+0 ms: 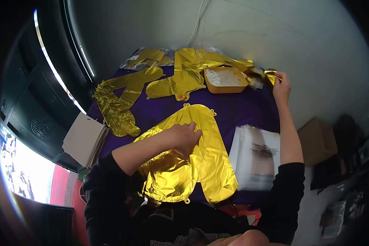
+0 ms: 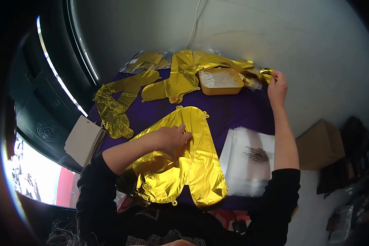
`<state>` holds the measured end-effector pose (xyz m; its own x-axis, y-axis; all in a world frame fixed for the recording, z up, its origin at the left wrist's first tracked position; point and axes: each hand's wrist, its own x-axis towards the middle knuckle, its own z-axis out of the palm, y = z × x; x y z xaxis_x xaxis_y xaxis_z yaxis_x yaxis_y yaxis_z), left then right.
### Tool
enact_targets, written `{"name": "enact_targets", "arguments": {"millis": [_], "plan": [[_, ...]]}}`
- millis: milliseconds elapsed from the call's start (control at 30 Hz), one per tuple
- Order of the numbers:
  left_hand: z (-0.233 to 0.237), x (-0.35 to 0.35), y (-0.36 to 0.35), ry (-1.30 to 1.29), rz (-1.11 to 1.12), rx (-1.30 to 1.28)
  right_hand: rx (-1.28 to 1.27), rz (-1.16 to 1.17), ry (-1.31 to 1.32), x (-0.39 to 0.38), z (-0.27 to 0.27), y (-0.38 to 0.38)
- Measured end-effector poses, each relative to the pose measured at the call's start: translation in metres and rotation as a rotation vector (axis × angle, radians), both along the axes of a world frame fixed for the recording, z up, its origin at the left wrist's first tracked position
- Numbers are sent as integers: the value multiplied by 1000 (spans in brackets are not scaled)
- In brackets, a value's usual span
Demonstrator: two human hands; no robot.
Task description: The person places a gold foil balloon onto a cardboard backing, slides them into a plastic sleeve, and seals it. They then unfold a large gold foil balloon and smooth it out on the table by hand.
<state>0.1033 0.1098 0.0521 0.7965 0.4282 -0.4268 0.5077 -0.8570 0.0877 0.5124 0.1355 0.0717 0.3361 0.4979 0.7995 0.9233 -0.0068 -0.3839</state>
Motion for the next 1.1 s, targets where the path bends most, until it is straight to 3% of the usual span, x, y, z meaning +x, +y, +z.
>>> {"name": "enact_targets", "arguments": {"millis": [67, 200, 267, 333, 467, 500, 533, 600, 633, 667, 800, 900, 1000, 1100], "plan": [[-1, 1, 3, 18, -17, 4, 48, 42, -59, -4, 2, -18], [-1, 0, 8, 34, -72, 33, 95, 139, 87, -70, 23, -73], [3, 2, 11, -29, 30, -62, 108, 245, -9, -92, 21, -95], [1, 6, 20, -136, -50, -64, 130, 280, -136, -118, 19, -116], [-10, 34, 1, -704, 684, -1234, 102, 457, -486, -177, 2, -154], [-8, 43, -8, -771, 812, -1408, 122, 604, -542, -188, -8, -159], [-6, 49, -17, -741, 808, -1413, 63, 758, -481, -202, -14, -169], [-6, 61, -30, -1072, 999, -1138, 66, 743, -556, -228, -27, -186], [-17, 61, -17, -1079, 846, -1309, 23, 777, -593, -238, -28, -197], [-32, 60, -10, -1055, 838, -1318, -21, 810, -629, -246, -29, -206], [-20, 65, -26, -1249, 906, -1159, 31, 747, -649, -261, -45, -218], [-16, 69, -29, -1353, 870, -1122, -13, 766, -542, -271, -44, -228], [-5, 70, -39, -1443, 742, -1275, -38, 756, -397, -269, -28, -244], [11, 67, -56, -1438, 538, -1349, 164, 481, -418, -237, -1, -237]]}}
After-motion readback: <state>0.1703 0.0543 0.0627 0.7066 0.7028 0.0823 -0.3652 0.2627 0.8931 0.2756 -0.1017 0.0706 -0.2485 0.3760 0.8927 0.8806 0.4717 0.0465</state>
